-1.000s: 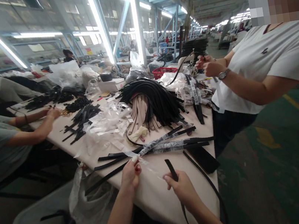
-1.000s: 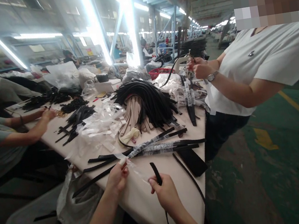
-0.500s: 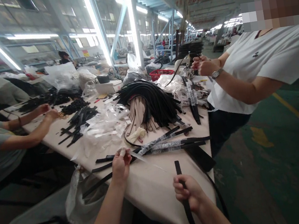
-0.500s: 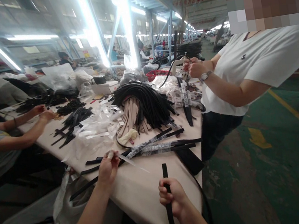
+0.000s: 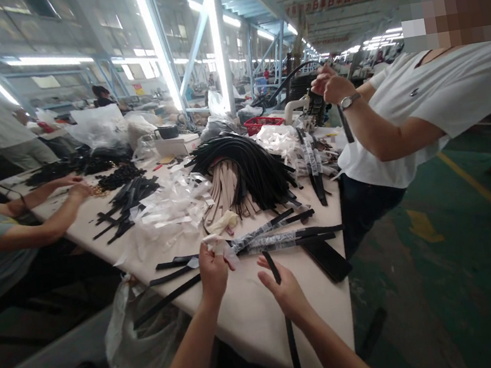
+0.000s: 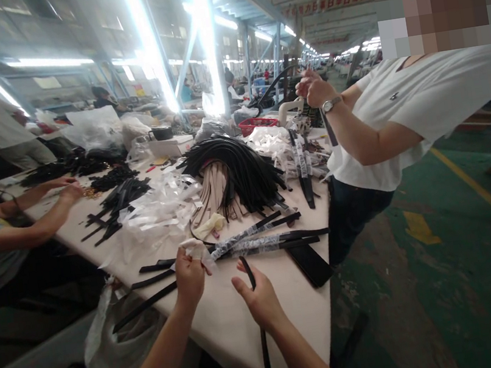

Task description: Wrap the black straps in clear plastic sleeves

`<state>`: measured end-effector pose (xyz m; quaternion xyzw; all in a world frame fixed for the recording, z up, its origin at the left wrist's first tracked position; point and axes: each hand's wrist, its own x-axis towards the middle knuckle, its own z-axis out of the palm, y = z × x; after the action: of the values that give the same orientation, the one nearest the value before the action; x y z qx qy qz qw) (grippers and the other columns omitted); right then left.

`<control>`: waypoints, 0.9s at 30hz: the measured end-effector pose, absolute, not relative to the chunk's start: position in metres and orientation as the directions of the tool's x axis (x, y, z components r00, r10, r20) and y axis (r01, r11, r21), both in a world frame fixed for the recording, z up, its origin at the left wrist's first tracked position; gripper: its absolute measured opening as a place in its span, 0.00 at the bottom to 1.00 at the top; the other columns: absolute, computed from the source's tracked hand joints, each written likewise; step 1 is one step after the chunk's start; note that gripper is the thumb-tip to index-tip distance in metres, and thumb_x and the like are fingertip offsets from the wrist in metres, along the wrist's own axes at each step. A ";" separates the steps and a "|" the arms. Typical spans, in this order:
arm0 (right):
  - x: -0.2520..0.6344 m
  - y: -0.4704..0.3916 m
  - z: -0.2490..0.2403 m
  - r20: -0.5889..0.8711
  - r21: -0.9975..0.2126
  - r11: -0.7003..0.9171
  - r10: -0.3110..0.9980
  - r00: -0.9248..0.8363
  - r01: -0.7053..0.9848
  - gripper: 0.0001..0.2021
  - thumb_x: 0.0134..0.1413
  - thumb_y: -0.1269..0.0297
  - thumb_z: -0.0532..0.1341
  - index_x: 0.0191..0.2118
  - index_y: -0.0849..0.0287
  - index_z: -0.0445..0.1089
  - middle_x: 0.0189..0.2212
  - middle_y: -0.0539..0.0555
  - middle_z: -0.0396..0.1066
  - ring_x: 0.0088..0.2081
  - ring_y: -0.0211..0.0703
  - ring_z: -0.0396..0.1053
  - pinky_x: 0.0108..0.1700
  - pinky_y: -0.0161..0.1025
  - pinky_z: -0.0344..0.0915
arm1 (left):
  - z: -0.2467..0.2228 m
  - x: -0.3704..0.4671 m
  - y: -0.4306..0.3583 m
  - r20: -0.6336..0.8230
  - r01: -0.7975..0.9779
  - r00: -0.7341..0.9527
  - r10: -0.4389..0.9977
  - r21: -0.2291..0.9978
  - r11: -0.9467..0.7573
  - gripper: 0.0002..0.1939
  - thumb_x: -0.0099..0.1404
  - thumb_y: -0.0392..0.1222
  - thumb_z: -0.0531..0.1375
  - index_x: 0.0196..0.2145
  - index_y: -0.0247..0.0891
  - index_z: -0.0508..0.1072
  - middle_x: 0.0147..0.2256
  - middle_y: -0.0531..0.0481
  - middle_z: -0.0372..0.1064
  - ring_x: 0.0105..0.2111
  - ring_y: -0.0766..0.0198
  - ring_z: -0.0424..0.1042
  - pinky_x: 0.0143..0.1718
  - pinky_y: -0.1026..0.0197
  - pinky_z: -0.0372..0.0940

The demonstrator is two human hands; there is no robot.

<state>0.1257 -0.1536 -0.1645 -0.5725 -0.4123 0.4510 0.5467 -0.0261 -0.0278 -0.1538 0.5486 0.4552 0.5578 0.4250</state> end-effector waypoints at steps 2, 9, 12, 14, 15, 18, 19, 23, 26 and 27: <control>0.119 -0.139 -0.153 -0.004 -0.999 -0.010 0.983 0.186 0.032 0.25 0.52 0.50 0.67 0.52 0.60 0.75 0.46 0.60 0.77 0.48 0.53 0.74 0.48 0.43 0.68 | -0.153 -0.024 -0.037 0.253 0.041 0.042 0.967 0.966 -0.254 0.06 0.64 0.42 0.58 0.39 0.41 0.67 0.23 0.58 0.66 0.18 0.68 0.65 0.20 0.68 0.60; 0.089 -0.123 -0.157 -0.047 -0.996 -0.062 0.973 0.225 0.062 0.12 0.51 0.58 0.67 0.29 0.63 0.78 0.26 0.54 0.76 0.30 0.44 0.71 0.33 0.36 0.62 | -0.165 -0.028 -0.053 0.244 0.115 0.111 0.963 0.960 -0.256 0.11 0.62 0.36 0.56 0.43 0.40 0.69 0.28 0.55 0.71 0.20 0.69 0.66 0.22 0.68 0.61; 0.088 -0.125 -0.163 -0.067 -0.997 -0.071 0.954 0.291 0.003 0.14 0.50 0.56 0.68 0.35 0.64 0.79 0.28 0.53 0.76 0.31 0.44 0.71 0.35 0.36 0.62 | -0.167 -0.030 -0.052 0.247 0.102 0.117 0.962 0.960 -0.259 0.13 0.61 0.34 0.56 0.44 0.40 0.68 0.30 0.54 0.73 0.21 0.69 0.67 0.23 0.67 0.62; 0.090 -0.124 -0.163 -0.094 -0.995 -0.098 0.947 0.306 -0.004 0.14 0.49 0.55 0.68 0.34 0.64 0.78 0.27 0.54 0.76 0.29 0.42 0.70 0.33 0.35 0.61 | -0.167 -0.030 -0.052 0.256 0.104 0.130 0.958 0.957 -0.269 0.12 0.61 0.34 0.56 0.44 0.40 0.69 0.29 0.55 0.72 0.20 0.69 0.66 0.22 0.68 0.61; 0.091 -0.124 -0.162 -0.105 -0.994 -0.111 0.948 0.300 0.002 0.14 0.50 0.56 0.68 0.32 0.64 0.78 0.25 0.54 0.76 0.27 0.41 0.69 0.31 0.34 0.60 | -0.166 -0.030 -0.052 0.259 0.097 0.135 0.956 0.957 -0.273 0.12 0.61 0.34 0.56 0.43 0.40 0.69 0.27 0.56 0.72 0.19 0.69 0.65 0.22 0.68 0.61; 0.092 -0.125 -0.160 -0.129 -0.990 -0.137 0.960 0.250 0.016 0.11 0.53 0.60 0.65 0.28 0.64 0.75 0.23 0.54 0.76 0.24 0.39 0.67 0.28 0.33 0.58 | -0.162 -0.030 -0.048 0.272 0.029 0.109 0.956 0.960 -0.277 0.13 0.61 0.35 0.57 0.44 0.39 0.70 0.27 0.55 0.72 0.22 0.67 0.68 0.25 0.66 0.64; 0.093 -0.126 -0.159 -0.147 -0.988 -0.154 0.962 0.229 0.010 0.11 0.53 0.61 0.64 0.27 0.64 0.75 0.23 0.55 0.76 0.23 0.39 0.67 0.28 0.33 0.58 | -0.160 -0.030 -0.046 0.271 0.004 0.082 0.959 0.962 -0.273 0.13 0.61 0.35 0.57 0.45 0.39 0.70 0.28 0.54 0.73 0.24 0.67 0.69 0.27 0.65 0.65; 0.096 -0.137 -0.161 -0.245 -0.969 -0.245 0.962 0.117 -0.017 0.07 0.51 0.64 0.65 0.29 0.64 0.76 0.23 0.55 0.77 0.23 0.38 0.68 0.28 0.32 0.57 | -0.152 -0.039 -0.022 0.226 -0.052 -0.058 0.972 0.972 -0.229 0.17 0.64 0.42 0.59 0.50 0.38 0.71 0.31 0.50 0.76 0.24 0.66 0.70 0.29 0.64 0.66; 0.100 -0.145 -0.166 -0.283 -0.958 -0.285 0.957 0.069 0.017 0.07 0.49 0.65 0.66 0.29 0.64 0.78 0.23 0.55 0.77 0.24 0.38 0.67 0.28 0.33 0.57 | -0.151 -0.050 0.010 0.196 -0.079 -0.115 0.974 0.976 -0.205 0.23 0.63 0.46 0.61 0.54 0.38 0.69 0.31 0.49 0.76 0.23 0.65 0.68 0.24 0.64 0.63; 0.102 -0.147 -0.169 -0.290 -0.956 -0.292 0.954 0.074 0.030 0.07 0.48 0.65 0.66 0.28 0.64 0.78 0.23 0.55 0.77 0.24 0.39 0.68 0.29 0.33 0.58 | -0.151 -0.053 0.023 0.195 -0.079 -0.125 0.973 0.975 -0.206 0.24 0.63 0.46 0.61 0.55 0.37 0.68 0.31 0.48 0.76 0.23 0.65 0.68 0.24 0.64 0.63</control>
<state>0.1016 -0.1471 -0.1689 -0.5953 -0.4135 0.5402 0.4275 -0.0531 0.0233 -0.1512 0.4947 0.4518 0.5986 0.4391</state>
